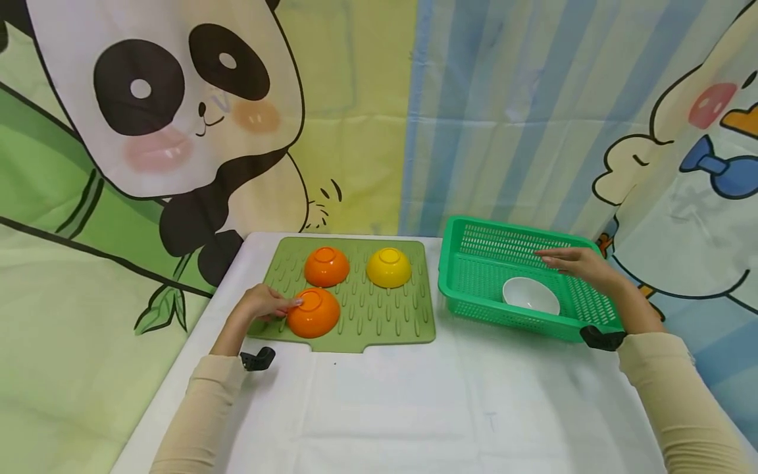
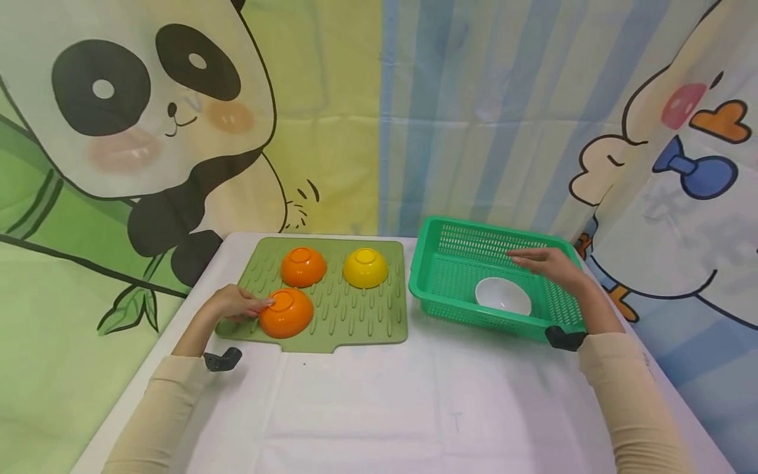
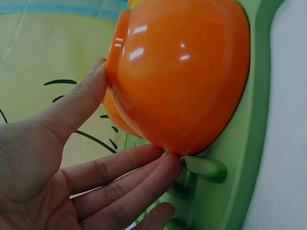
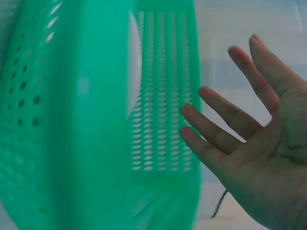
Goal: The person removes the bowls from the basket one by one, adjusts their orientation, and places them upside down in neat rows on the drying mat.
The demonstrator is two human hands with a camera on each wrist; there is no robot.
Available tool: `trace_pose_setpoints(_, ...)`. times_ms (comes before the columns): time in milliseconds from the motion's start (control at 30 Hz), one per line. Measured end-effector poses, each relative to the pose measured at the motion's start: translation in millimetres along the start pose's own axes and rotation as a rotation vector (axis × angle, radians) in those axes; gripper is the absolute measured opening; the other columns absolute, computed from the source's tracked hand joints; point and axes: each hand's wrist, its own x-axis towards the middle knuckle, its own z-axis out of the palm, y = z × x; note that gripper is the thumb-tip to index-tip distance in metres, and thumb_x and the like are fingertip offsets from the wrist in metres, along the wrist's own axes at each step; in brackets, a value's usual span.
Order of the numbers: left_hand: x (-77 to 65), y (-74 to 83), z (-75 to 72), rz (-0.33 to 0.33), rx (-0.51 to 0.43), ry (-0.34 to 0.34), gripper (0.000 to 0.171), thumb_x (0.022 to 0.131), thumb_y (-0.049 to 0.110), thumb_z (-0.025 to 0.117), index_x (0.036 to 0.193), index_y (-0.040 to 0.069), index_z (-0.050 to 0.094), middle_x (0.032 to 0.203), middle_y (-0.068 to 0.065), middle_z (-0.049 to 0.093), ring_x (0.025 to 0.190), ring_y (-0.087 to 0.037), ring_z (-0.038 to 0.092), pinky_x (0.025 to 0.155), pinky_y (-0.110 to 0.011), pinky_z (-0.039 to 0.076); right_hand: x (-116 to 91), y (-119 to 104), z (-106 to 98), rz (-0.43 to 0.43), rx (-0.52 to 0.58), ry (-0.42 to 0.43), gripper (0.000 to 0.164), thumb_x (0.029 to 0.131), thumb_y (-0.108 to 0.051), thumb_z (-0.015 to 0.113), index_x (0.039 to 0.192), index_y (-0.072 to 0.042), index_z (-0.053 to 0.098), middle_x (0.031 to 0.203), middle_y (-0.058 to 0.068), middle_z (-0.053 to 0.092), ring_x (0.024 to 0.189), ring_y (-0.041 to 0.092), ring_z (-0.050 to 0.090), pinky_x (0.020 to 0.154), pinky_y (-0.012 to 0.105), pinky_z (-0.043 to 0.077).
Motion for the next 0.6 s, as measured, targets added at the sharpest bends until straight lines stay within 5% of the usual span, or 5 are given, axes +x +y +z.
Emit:
trace_pose_setpoints(267, 0.4, 0.4, 2.0, -0.002, -0.01, -0.004, 0.071, 0.065, 0.062, 0.072, 0.1, 0.0, 0.069, 0.079, -0.007, 0.069, 0.081, -0.022, 0.062, 0.069, -0.036, 0.055, 0.1, 41.3, 4.1, 0.093, 0.147, -0.188, 0.053, 0.1, -0.024, 0.043, 0.143, 0.003, 0.028, 0.146, 0.029, 0.017, 0.128, 0.052, 0.021, 0.1, 0.064, 0.024)
trace_pose_setpoints(600, 3.2, -2.8, 0.6, -0.001, -0.025, -0.002, 0.071, 0.065, 0.061, 0.073, 0.101, 0.0, 0.07, 0.08, -0.006, 0.069, 0.079, -0.019, 0.063, 0.07, -0.036, 0.055, 1.4, 56.8, 9.7, 0.195, 0.209, -0.292, 0.051, 0.099, -0.027, 0.042, 0.143, -0.004, 0.031, 0.149, 0.025, 0.01, 0.132, 0.049, 0.014, 0.098, 0.058, 0.034)
